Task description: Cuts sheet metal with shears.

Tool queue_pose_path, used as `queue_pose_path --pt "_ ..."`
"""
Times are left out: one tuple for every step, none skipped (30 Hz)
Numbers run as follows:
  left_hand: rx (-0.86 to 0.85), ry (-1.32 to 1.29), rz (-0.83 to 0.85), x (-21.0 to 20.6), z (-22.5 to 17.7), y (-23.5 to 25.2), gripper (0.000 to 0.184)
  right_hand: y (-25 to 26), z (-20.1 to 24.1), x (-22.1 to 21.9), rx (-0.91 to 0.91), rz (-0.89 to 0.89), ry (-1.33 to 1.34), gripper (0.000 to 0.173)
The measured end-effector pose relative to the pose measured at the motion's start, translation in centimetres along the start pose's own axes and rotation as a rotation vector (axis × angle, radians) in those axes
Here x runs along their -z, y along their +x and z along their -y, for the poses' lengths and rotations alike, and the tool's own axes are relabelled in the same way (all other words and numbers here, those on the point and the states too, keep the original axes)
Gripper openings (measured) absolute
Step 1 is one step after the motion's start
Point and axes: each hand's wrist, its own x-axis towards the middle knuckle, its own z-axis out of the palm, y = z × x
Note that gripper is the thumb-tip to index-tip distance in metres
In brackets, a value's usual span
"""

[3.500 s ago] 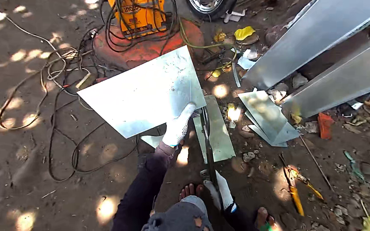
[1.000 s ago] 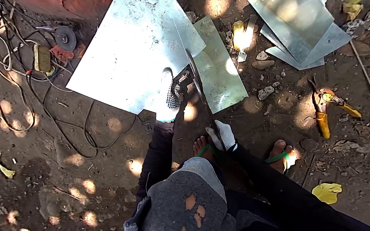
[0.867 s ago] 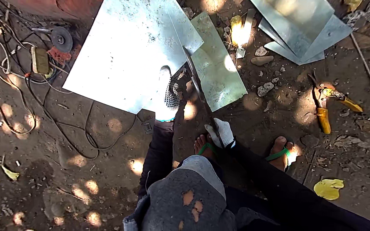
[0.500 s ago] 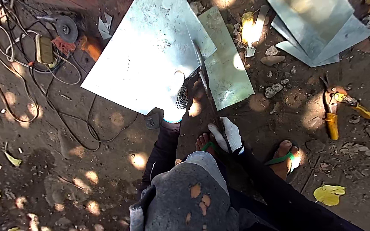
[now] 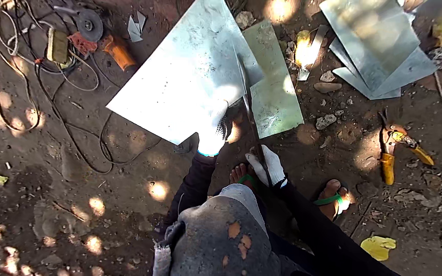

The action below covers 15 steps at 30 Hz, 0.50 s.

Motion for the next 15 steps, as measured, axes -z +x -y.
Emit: queue_pose_path --pt "-0.004 0.011 -0.027 0.3 0.4 -0.4 0.018 -0.4 0.0 0.2 -0.008 0.007 -0.005 0.044" --pt "-0.008 0.034 -0.057 0.5 0.7 -0.7 0.017 -0.3 0.0 0.4 -0.014 0.006 -0.034 0.047" --pt "-0.032 0.064 -0.077 0.6 0.8 -0.6 0.017 0.0 0.3 0.6 -0.023 0.003 -0.07 0.049" --pt "-0.046 0.084 -0.084 0.7 0.7 -0.6 0.018 0.1 0.6 0.7 -0.028 0.0 -0.099 0.049" --pt "-0.05 0.091 -0.083 0.8 0.8 -0.7 0.019 0.2 0.8 0.8 -0.031 0.0 -0.117 0.048" --pt "-0.047 0.081 -0.072 0.8 0.7 -0.7 0.02 0.3 0.8 0.8 -0.027 0.002 -0.127 0.046" --pt "-0.039 0.054 -0.057 0.8 0.6 -0.6 0.02 0.4 0.7 0.8 -0.014 0.003 -0.126 0.045" --pt "-0.032 0.025 -0.049 0.8 0.5 -0.6 0.018 0.5 0.6 0.7 0.006 0.002 -0.124 0.043" --pt "-0.034 0.016 -0.041 0.7 0.4 -0.5 0.017 0.5 0.3 0.6 0.027 0.001 -0.121 0.043" --pt "-0.043 0.018 -0.031 0.7 0.4 -0.5 0.016 0.7 0.2 0.5 0.033 0.009 -0.12 0.042" --pt "-0.055 0.016 -0.032 0.6 0.3 -0.4 0.015 0.9 0.2 0.5 0.032 0.017 -0.118 0.041" --pt "-0.057 0.016 -0.034 0.6 0.3 -0.4 0.016 1.1 0.1 0.4 0.036 0.019 -0.119 0.038" --pt "-0.056 0.015 -0.031 0.7 0.4 -0.5 0.017 1.3 -0.2 0.2 0.042 0.012 -0.122 0.036" --pt "-0.057 0.018 -0.029 0.8 0.4 -0.6 0.017 1.5 -0.5 0.0 0.039 0.012 -0.131 0.035" --pt "-0.06 0.01 -0.021 1.0 0.4 -0.6 0.015 1.7 -0.7 -0.2 0.033 0.018 -0.141 0.036"
